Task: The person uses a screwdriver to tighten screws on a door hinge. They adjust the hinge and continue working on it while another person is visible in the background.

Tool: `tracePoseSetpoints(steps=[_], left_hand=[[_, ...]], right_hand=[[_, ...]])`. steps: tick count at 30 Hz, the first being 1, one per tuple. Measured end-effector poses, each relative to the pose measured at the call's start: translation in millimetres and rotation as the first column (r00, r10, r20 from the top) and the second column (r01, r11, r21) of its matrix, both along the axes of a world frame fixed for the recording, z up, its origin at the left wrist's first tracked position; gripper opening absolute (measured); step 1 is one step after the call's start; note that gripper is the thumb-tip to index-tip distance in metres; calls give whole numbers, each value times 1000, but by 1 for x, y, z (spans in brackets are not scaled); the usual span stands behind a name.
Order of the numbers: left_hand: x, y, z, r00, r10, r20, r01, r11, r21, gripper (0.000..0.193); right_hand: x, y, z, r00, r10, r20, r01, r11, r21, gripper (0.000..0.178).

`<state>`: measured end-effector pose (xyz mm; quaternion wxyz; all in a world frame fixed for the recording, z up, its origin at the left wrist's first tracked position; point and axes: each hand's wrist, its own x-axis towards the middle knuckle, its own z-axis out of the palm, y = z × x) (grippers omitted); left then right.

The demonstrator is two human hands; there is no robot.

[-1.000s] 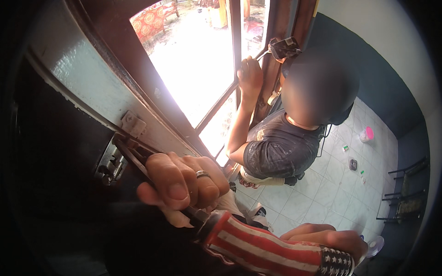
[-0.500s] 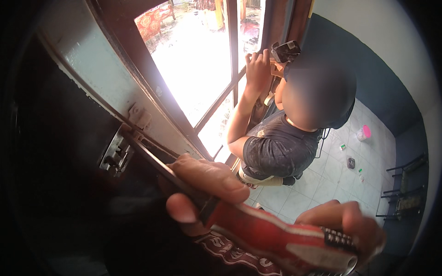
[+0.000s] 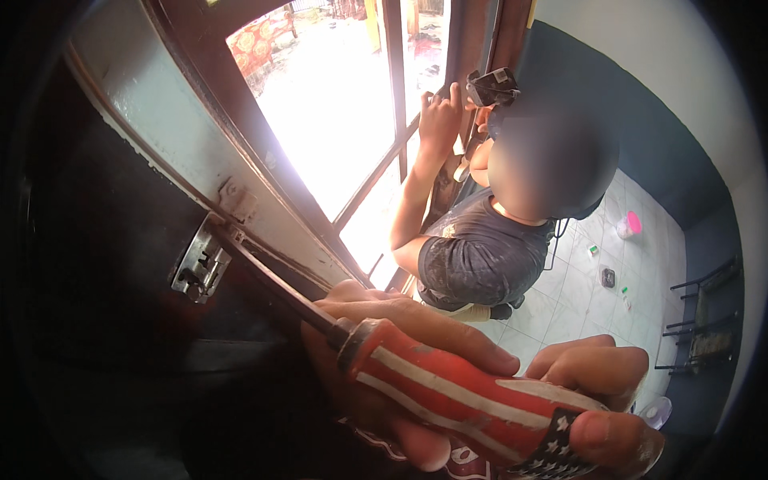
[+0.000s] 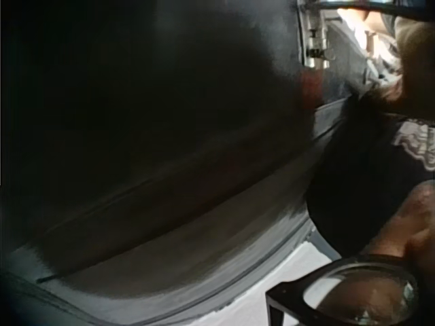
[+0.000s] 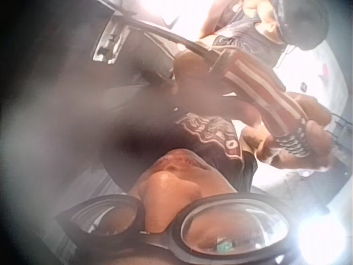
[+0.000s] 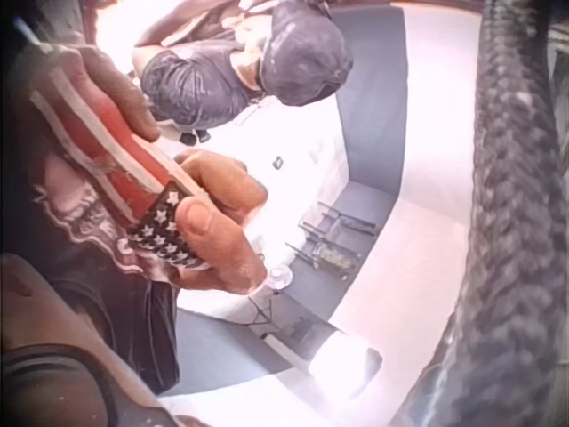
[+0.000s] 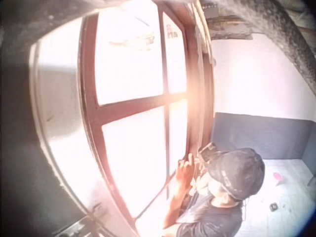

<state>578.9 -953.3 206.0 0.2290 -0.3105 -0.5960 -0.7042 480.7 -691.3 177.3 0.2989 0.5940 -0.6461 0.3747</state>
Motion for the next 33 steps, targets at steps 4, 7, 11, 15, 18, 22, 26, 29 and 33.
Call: tracePoseSetpoints(steps=[4, 7, 11, 15, 18, 22, 26, 29, 33], left_hand=[[2, 7, -5, 988, 134, 79, -133, 991, -14, 48], [-3, 14, -8, 977, 205, 57, -207, 977, 44, 48], [-6, 4, -5, 987, 118, 105, -124, 991, 54, 52], [-16, 9, -13, 978, 207, -17, -206, 977, 50, 51], [-14, 7, -8, 966, 255, -36, -256, 967, -22, 46], [-15, 1, -7, 964, 264, 39, -260, 961, -94, 41], [-14, 6, -17, 978, 197, 71, -204, 972, 115, 42], [-5, -3, -9, 984, 11, 177, -27, 996, 88, 48], [1, -15, -22, 997, 75, 1, -73, 980, -184, 56]], right_hand=[[43, -52, 31, 708, -313, 634, 327, 940, 99, 105], [47, -72, 42, 596, -416, 686, 463, 877, 130, 97], [27, -76, 37, 835, -281, 474, 379, 917, -123, 71], [1, -64, 32, 961, 97, 261, -71, 992, -106, 71], [7, -71, 18, 944, 91, 318, -29, 980, -194, 79], [37, -82, 29, 646, -158, 747, 302, 952, -59, 81], [31, -81, 27, 763, -252, 595, 351, 935, -56, 65], [12, -70, 27, 950, -4, 313, 52, 988, -144, 58], [-3, -69, 25, 866, 450, 219, -431, 893, -131, 67]])
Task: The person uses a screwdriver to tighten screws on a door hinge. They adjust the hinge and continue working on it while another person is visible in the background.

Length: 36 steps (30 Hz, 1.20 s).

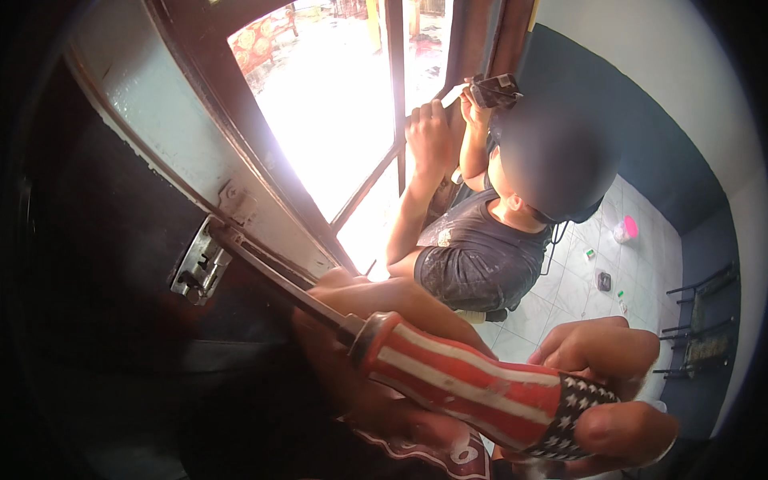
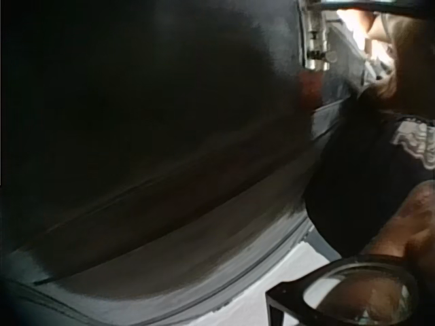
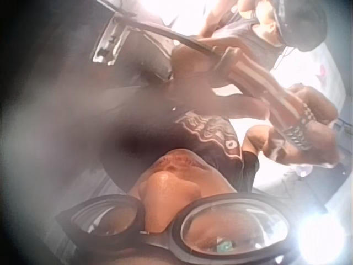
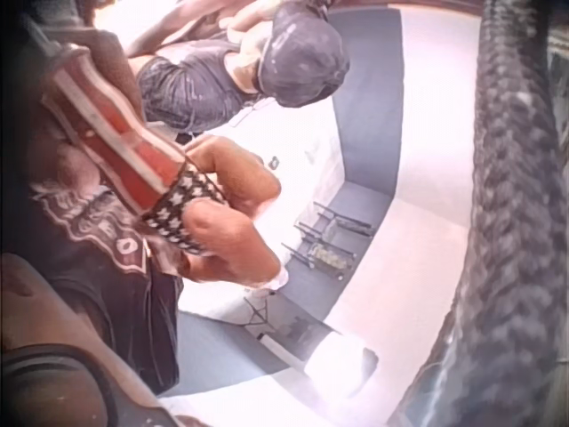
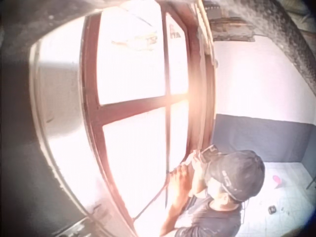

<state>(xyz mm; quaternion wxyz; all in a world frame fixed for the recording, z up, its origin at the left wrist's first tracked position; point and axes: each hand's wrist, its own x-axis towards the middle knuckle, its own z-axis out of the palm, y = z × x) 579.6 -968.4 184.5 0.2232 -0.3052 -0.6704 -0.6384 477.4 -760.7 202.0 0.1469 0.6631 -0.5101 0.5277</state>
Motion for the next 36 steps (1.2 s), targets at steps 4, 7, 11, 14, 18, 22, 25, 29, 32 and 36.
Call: tracePoseSetpoints(steps=[4, 7, 11, 14, 18, 22, 25, 29, 32, 36], left_hand=[[4, 7, 7, 995, 104, -8, -104, 994, 33, 53], [1, 12, 1, 996, 82, -33, -76, 987, 142, 50], [14, 15, 4, 999, -44, -6, 44, 960, 276, 57], [19, 18, 0, 975, -223, 16, 193, 875, 444, 61], [29, 38, -13, 985, 94, -145, 10, 807, 591, 49], [47, 49, -16, 936, 339, -97, -216, 767, 604, 39], [59, 56, -15, 926, 368, -84, -249, 763, 597, 48], [66, 55, -4, 996, 64, -64, -22, 856, 516, 62], [75, 55, 15, 995, -2, -100, 38, 933, 359, 66], [91, 52, 22, 999, -33, -4, 33, 974, 224, 53]], right_hand=[[34, -5, -6, 847, -482, 225, 479, 875, 75, 80], [63, -19, 2, 464, -804, 372, 711, 588, 386, 95], [49, -8, -1, 738, -603, 303, 603, 791, 105, 74], [32, -2, -3, 955, -250, 158, 262, 963, -57, 63], [29, 30, 22, 994, -96, 56, 81, 970, 229, 82], [101, 20, -4, 592, -663, 458, 621, 738, 265, 105], [110, 28, 2, 531, -786, 315, 760, 607, 232, 85], [97, 35, 7, 813, -566, 136, 578, 813, -72, 60], [85, 31, 18, 935, -348, -67, 334, 928, -166, 55], [85, 46, 22, 979, -201, -40, 201, 979, -27, 81]])
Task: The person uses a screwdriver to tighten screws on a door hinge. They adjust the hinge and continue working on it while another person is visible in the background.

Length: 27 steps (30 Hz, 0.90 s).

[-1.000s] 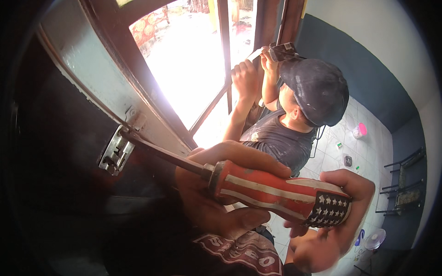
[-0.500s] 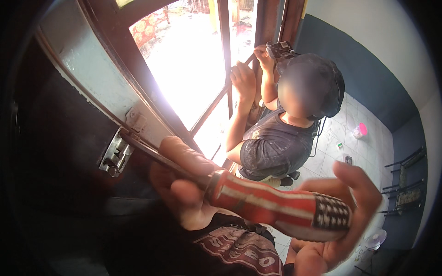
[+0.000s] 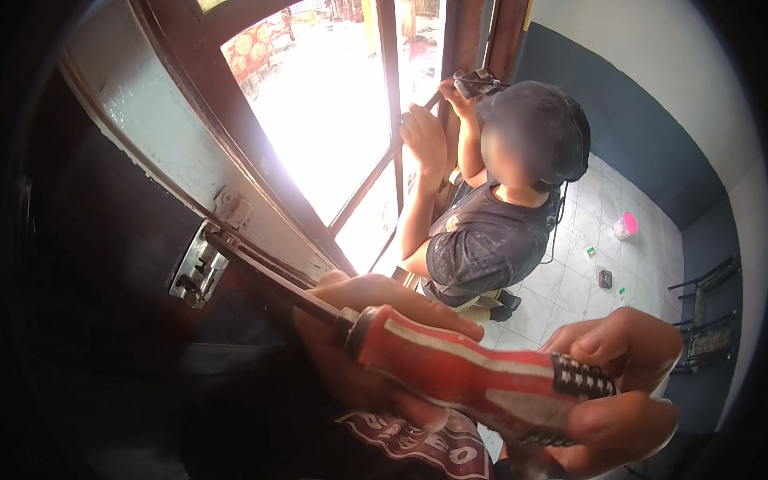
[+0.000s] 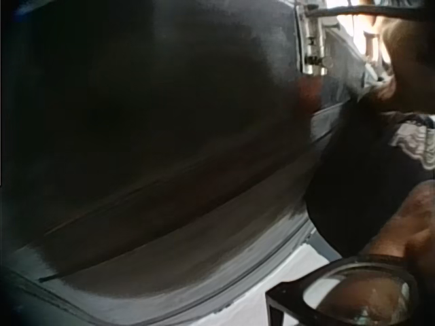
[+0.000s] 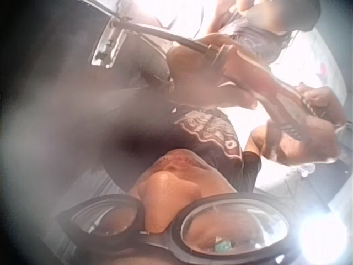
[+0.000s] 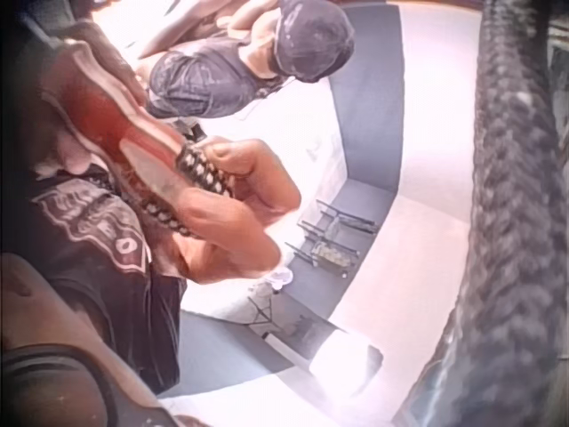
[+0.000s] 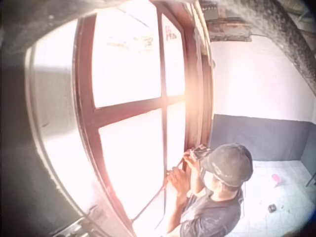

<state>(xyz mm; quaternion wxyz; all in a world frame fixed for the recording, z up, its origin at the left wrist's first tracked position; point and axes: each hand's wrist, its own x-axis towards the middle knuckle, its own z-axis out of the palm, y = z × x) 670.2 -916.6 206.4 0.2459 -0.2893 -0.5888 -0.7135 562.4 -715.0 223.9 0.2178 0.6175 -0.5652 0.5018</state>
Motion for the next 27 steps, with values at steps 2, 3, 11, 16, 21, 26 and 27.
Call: tracePoseSetpoints(steps=[2, 3, 11, 16, 21, 26, 27], left_hand=[[-11, 4, -5, 998, 3, -69, -1, 1000, 29, 53], [-17, 6, -8, 995, 3, -104, 2, 999, 46, 53], [-19, 17, -3, 995, -100, -1, 92, 918, 385, 58], [-24, 14, -14, 967, 238, -93, -225, 965, 132, 49], [-29, 14, -16, 987, 142, -78, -123, 971, 206, 57], [-37, 18, -13, 986, -164, -11, 159, 936, 314, 64], [-38, 17, -11, 993, -117, -21, 118, 960, 254, 63]], right_hand=[[10, 8, 2, 974, -79, 214, 66, 996, 67, 97], [22, 6, -1, 902, -195, 385, 181, 981, 71, 102], [13, 9, 5, 875, -153, 460, 126, 988, 89, 72], [2, 6, 2, 933, -120, 339, 72, 986, 151, 77], [13, 14, 18, 862, -432, 264, 286, 846, 449, 74], [-17, 6, 19, 961, -269, -63, 276, 941, 197, 53], [-20, 3, 18, 961, -254, -109, 267, 955, 127, 51]])
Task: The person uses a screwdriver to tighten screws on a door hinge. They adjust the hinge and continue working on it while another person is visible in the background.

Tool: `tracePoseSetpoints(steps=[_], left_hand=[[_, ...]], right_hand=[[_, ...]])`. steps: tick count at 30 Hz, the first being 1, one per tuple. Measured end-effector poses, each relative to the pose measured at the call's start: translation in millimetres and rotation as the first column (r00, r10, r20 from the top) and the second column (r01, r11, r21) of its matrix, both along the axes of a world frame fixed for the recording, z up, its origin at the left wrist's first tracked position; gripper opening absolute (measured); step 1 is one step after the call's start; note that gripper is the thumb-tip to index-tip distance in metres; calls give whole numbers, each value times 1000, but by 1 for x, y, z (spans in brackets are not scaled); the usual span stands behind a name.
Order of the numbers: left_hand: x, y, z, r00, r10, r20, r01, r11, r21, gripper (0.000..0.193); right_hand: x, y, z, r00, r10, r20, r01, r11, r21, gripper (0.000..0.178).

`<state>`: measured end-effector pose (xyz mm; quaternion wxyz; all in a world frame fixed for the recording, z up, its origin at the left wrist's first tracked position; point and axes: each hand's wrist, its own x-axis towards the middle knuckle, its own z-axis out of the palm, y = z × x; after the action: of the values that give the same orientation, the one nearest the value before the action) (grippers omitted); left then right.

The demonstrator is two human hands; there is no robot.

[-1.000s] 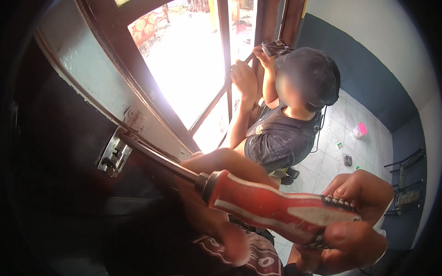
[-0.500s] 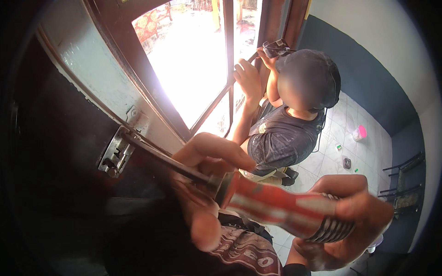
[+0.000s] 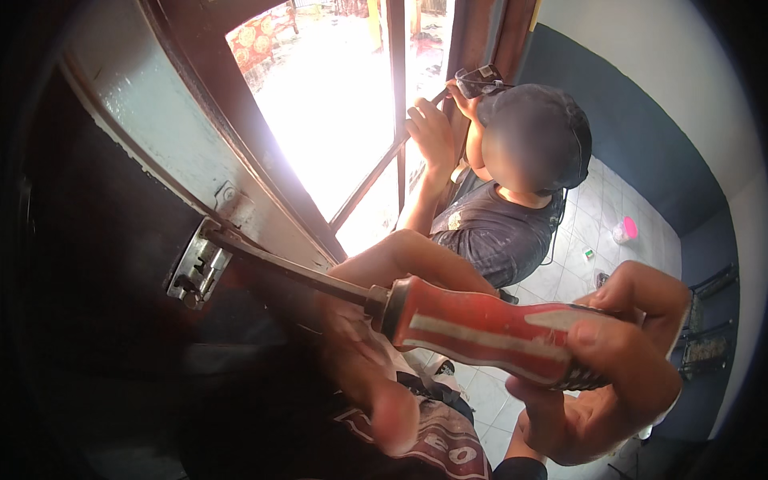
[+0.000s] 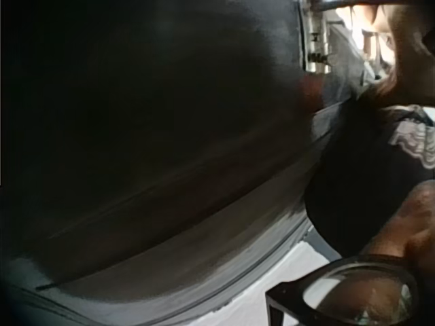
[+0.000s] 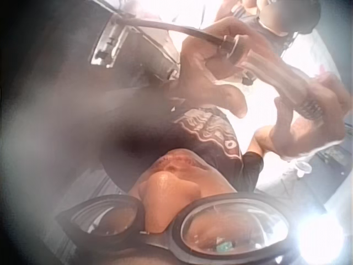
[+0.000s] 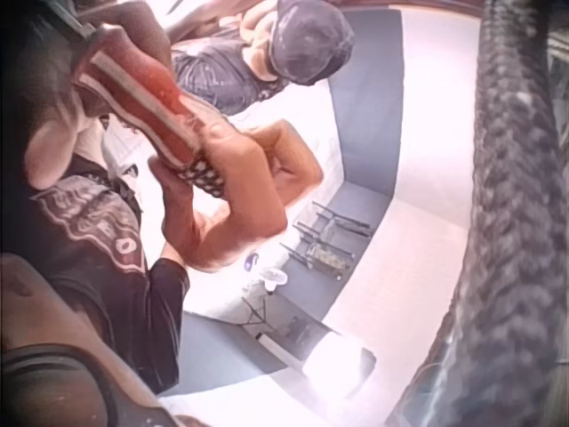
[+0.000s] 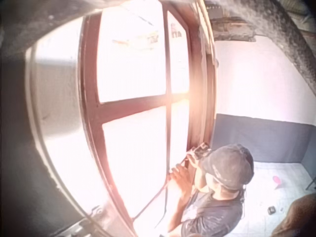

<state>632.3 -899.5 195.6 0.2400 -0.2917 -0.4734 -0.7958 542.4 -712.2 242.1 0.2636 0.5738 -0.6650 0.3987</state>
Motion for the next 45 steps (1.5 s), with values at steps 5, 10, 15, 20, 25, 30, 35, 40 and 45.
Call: tracePoseSetpoints(steps=[5, 10, 15, 20, 25, 30, 35, 40, 45], left_hand=[[-1, 3, 6, 960, 266, -88, -278, 943, -184, 51], [-3, 2, 8, 927, 350, -136, -374, 896, -241, 44], [5, 8, 20, 966, 247, 80, -242, 968, -73, 47], [0, -20, 14, 995, 97, 28, -86, 961, -261, 47], [-7, -23, -4, 962, 273, -32, -272, 934, -232, 44], [-2, -27, 6, 967, 245, 64, -240, 968, -70, 54], [-19, -20, -30, 959, 164, -231, -3, 821, 571, 61], [6, -15, -3, 969, 41, -242, 153, 667, 729, 61], [26, -27, 6, 946, -245, -212, 311, 506, 804, 51]], right_hand=[[4, 5, 2, 993, -19, 119, 24, 999, -34, 78], [13, 22, 3, 703, -153, 694, 124, 988, 93, 96], [8, 17, 1, 827, -43, 561, 58, 998, -9, 75], [-17, 5, -3, 899, 395, 192, -398, 917, -24, 83], [18, -4, -14, 739, -39, 673, 47, 999, 7, 100], [-2, -13, -7, 946, -82, 314, 53, 994, 101, 75], [0, -28, 12, 991, 55, 123, -76, 981, 177, 54], [22, -27, 32, 984, -170, 56, 147, 946, 289, 58], [22, -33, 55, 994, -27, -104, 65, 923, 378, 49]])
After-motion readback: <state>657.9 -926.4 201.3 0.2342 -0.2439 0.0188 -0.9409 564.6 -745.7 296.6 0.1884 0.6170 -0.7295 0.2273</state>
